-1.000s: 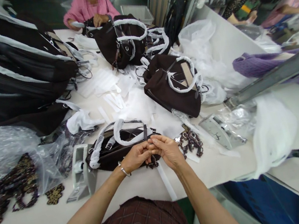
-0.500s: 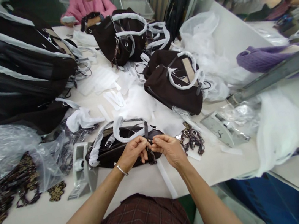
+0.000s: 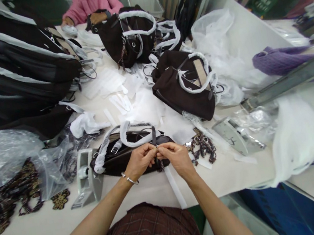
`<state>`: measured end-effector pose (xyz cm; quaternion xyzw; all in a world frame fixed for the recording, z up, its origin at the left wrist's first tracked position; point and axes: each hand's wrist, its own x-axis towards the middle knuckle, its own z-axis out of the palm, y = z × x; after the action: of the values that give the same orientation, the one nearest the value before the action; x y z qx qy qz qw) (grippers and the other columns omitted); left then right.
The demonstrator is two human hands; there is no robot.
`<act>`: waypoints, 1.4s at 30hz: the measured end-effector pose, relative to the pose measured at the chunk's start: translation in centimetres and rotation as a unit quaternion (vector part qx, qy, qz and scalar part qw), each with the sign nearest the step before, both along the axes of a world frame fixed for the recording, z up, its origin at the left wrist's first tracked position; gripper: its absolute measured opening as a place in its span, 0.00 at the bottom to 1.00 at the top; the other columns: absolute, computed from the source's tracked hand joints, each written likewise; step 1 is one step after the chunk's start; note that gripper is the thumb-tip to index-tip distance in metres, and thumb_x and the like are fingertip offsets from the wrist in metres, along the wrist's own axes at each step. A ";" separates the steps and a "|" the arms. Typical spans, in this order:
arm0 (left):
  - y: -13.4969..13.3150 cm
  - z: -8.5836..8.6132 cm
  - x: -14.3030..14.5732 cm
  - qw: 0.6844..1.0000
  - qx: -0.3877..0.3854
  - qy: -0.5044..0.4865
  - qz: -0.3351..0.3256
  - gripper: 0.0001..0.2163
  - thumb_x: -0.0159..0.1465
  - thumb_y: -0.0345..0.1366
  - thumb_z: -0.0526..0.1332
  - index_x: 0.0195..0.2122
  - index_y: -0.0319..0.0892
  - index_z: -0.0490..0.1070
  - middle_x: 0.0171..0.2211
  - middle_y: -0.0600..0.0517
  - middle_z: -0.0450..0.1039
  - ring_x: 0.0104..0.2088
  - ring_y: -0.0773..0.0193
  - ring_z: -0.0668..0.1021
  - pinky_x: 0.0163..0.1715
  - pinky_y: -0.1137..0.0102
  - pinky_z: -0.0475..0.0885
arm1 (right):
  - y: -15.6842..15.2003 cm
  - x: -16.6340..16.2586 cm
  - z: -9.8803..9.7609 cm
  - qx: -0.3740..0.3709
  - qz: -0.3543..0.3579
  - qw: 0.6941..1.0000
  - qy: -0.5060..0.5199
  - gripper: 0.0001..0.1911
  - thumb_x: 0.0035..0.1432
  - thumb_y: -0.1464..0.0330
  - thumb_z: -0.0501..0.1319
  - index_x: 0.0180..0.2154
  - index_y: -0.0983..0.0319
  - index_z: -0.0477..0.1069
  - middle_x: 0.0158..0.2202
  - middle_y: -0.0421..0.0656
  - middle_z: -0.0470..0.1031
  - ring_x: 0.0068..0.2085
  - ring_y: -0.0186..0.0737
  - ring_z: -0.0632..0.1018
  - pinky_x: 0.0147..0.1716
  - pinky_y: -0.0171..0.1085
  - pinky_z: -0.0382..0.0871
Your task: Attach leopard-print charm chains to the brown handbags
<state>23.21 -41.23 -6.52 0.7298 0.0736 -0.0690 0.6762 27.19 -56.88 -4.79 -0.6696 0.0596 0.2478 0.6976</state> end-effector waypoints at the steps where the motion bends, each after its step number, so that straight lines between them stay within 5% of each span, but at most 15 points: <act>1: 0.0 0.0 0.0 1.000 0.001 0.000 0.000 0.11 0.64 0.42 0.56 0.33 0.40 0.71 0.19 0.57 0.67 0.18 0.73 0.69 0.18 0.80 0.65 | 0.0 0.0 0.0 0.000 -0.002 1.000 0.001 0.16 0.47 0.60 0.71 0.35 0.63 0.77 0.30 0.42 0.80 0.31 0.37 0.81 0.37 0.38 0.78; 7: 0.1 0.0 0.2 0.999 0.035 -0.014 -0.008 0.10 0.64 0.40 0.56 0.32 0.39 0.71 0.18 0.57 0.67 0.18 0.73 0.69 0.19 0.79 0.62 | 0.2 0.0 -0.2 -0.021 0.013 1.000 -0.015 0.15 0.48 0.60 0.70 0.35 0.63 0.77 0.30 0.42 0.79 0.32 0.40 0.81 0.38 0.41 0.78; 13: -0.2 0.4 0.0 0.994 0.096 -0.050 0.019 0.09 0.64 0.35 0.56 0.28 0.39 0.70 0.21 0.56 0.69 0.21 0.73 0.70 0.24 0.78 0.63 | 0.5 -0.1 0.9 -0.167 0.050 0.964 -0.198 0.09 0.53 0.61 0.66 0.31 0.61 0.79 0.33 0.44 0.79 0.35 0.41 0.79 0.41 0.41 0.75; 20: -0.3 1.0 0.2 0.994 0.083 -0.075 -0.003 0.09 0.64 0.36 0.56 0.28 0.40 0.70 0.25 0.55 0.70 0.25 0.70 0.70 0.27 0.76 0.63 | -0.7 1.0 1.5 -0.094 0.103 0.990 -0.031 0.14 0.50 0.58 0.68 0.33 0.62 0.77 0.29 0.44 0.79 0.32 0.42 0.79 0.36 0.41 0.75; 25: -0.6 0.7 0.1 0.992 0.102 -0.076 0.002 0.08 0.62 0.32 0.57 0.26 0.40 0.70 0.24 0.55 0.68 0.26 0.69 0.69 0.28 0.75 0.62 | -0.6 0.9 1.8 -0.235 0.170 0.921 -0.259 0.09 0.55 0.61 0.63 0.29 0.58 0.77 0.30 0.43 0.78 0.33 0.42 0.76 0.37 0.40 0.70; 28: -0.4 0.6 -0.3 0.995 0.088 -0.051 -0.014 0.08 0.62 0.31 0.56 0.27 0.40 0.72 0.22 0.55 0.68 0.24 0.69 0.70 0.27 0.75 0.64 | -1.0 1.6 2.2 -0.242 0.232 0.908 -0.253 0.08 0.54 0.62 0.63 0.28 0.57 0.78 0.29 0.42 0.77 0.31 0.42 0.76 0.34 0.39 0.70; 31: 0.7 1.3 -0.7 0.991 0.091 -0.091 -0.024 0.07 0.61 0.31 0.60 0.38 0.43 0.76 0.34 0.52 0.75 0.29 0.68 0.74 0.31 0.74 0.69 | -2.2 3.5 2.0 -0.255 0.211 0.923 -0.194 0.11 0.52 0.59 0.63 0.32 0.57 0.79 0.35 0.43 0.79 0.33 0.44 0.77 0.31 0.39 0.71; 34: 2.9 2.4 -1.5 0.979 0.125 -0.156 0.033 0.17 0.60 0.29 0.61 0.51 0.46 0.70 0.51 0.47 0.70 0.33 0.68 0.75 0.35 0.72 0.73 | -3.0 5.5 0.6 -0.328 0.142 0.897 -0.261 0.29 0.45 0.58 0.66 0.51 0.60 0.72 0.55 0.49 0.71 0.52 0.53 0.73 0.48 0.45 0.69; 37: 5.6 3.0 -2.6 0.959 0.186 -0.187 0.101 0.14 0.63 0.29 0.57 0.49 0.46 0.70 0.47 0.47 0.72 0.36 0.66 0.76 0.40 0.70 0.74 | -2.1 6.2 -1.9 -0.376 0.223 0.868 -0.238 0.47 0.36 0.63 0.69 0.60 0.64 0.62 0.61 0.54 0.64 0.60 0.57 0.66 0.58 0.48 0.60; 42: 9.1 2.5 -5.2 0.930 0.256 -0.201 0.169 0.10 0.66 0.31 0.53 0.44 0.46 0.73 0.40 0.49 0.76 0.42 0.62 0.78 0.43 0.69 0.74 | 1.1 5.4 -3.5 -0.337 0.310 0.875 -0.159 0.32 0.41 0.63 0.66 0.52 0.54 0.69 0.45 0.44 0.78 0.47 0.53 0.77 0.47 0.44 0.69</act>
<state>17.96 -32.11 -4.04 0.8537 0.0735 0.2150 0.4685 32.59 -55.78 -8.27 -0.8786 -0.1827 0.3067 0.3172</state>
